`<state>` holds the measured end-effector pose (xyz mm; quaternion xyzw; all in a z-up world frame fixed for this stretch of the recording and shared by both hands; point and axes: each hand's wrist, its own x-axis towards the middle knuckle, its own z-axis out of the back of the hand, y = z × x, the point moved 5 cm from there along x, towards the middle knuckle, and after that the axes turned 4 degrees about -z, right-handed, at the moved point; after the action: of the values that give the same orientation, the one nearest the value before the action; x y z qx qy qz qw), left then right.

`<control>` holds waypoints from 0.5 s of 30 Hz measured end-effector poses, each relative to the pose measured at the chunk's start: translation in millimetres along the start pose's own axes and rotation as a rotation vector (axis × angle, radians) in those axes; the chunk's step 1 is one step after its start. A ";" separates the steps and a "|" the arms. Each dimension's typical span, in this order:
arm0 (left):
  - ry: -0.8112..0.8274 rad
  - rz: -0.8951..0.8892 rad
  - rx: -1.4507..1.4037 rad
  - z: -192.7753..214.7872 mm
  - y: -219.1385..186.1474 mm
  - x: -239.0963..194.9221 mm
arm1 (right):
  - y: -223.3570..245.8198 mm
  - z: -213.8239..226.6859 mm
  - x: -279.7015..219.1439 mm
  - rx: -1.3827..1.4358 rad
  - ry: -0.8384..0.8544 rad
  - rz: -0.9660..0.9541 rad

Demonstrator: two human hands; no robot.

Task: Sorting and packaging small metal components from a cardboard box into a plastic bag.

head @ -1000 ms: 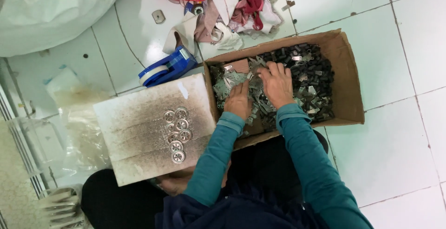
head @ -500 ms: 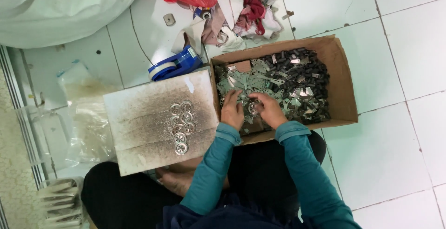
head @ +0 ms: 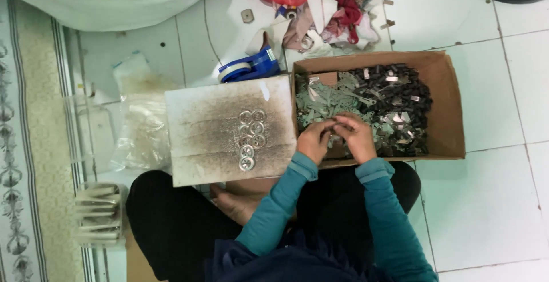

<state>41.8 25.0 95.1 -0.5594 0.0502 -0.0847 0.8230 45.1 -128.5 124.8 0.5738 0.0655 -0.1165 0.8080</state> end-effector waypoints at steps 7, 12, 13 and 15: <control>-0.191 -0.038 0.132 124.7 -26.5 -63.5 | 71.2 -56.9 -51.8 -0.021 -0.135 0.171; -0.355 0.036 0.329 200.0 -6.5 -108.7 | 78.7 -136.1 -68.9 -0.126 -0.002 0.325; -0.360 0.038 0.328 202.0 -1.7 -111.8 | 74.7 -148.3 -70.1 -0.128 0.003 0.327; -0.367 0.033 0.414 203.8 5.8 -115.2 | 65.6 -172.0 -70.6 -0.124 0.058 0.320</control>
<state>-34.5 235.5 163.5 -0.3844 -0.1088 0.0232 0.9164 -1.0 62.2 144.2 0.5290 0.0039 0.0344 0.8479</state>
